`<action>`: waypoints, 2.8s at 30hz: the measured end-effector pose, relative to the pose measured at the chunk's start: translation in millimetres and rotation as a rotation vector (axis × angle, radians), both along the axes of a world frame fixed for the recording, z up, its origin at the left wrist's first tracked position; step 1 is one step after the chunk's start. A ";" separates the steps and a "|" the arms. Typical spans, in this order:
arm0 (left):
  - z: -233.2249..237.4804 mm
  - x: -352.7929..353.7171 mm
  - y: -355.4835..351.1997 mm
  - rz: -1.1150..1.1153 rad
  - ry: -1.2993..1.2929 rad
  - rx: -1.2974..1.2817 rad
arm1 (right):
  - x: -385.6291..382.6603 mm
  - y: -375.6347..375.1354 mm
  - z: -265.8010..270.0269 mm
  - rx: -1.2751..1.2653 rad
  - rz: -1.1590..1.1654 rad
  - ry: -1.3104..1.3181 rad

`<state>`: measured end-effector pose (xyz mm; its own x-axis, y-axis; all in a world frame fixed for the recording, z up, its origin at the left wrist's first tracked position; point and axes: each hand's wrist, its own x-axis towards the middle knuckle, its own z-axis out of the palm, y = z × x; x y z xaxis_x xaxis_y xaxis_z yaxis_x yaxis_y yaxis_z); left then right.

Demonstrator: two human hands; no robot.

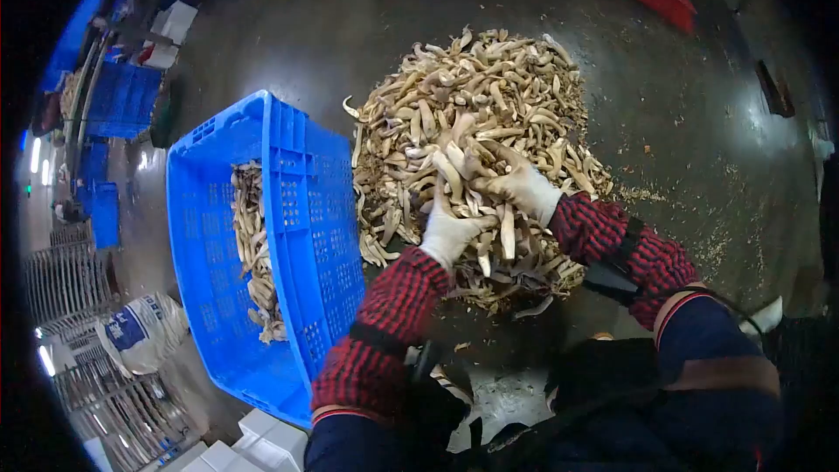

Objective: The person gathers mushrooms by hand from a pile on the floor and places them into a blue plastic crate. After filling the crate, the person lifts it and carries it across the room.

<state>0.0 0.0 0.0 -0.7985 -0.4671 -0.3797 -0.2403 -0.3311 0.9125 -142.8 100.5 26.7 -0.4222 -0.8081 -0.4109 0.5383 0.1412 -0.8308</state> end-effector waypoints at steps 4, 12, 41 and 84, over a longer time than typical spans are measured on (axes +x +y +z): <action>113.0 26.9 -33.0 -0.024 0.042 0.102 | 35.2 -31.4 73.7 -0.196 -0.074 0.178; 317.8 204.6 -78.0 0.057 -0.371 -0.879 | 176.7 -119.7 232.9 -0.589 -0.002 0.681; -83.2 15.8 -55.7 0.407 0.006 0.123 | -95.8 -148.2 -85.0 0.388 0.503 1.097; 268.8 305.3 -159.8 0.328 -0.417 -1.297 | 235.0 -223.8 252.1 -0.610 0.465 0.621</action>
<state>305.3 -159.8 268.8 -0.5225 -0.8049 0.2815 -0.6433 0.5888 0.4894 92.2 -123.3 278.9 -0.0086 -0.9478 0.3186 -0.0189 -0.3184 -0.9478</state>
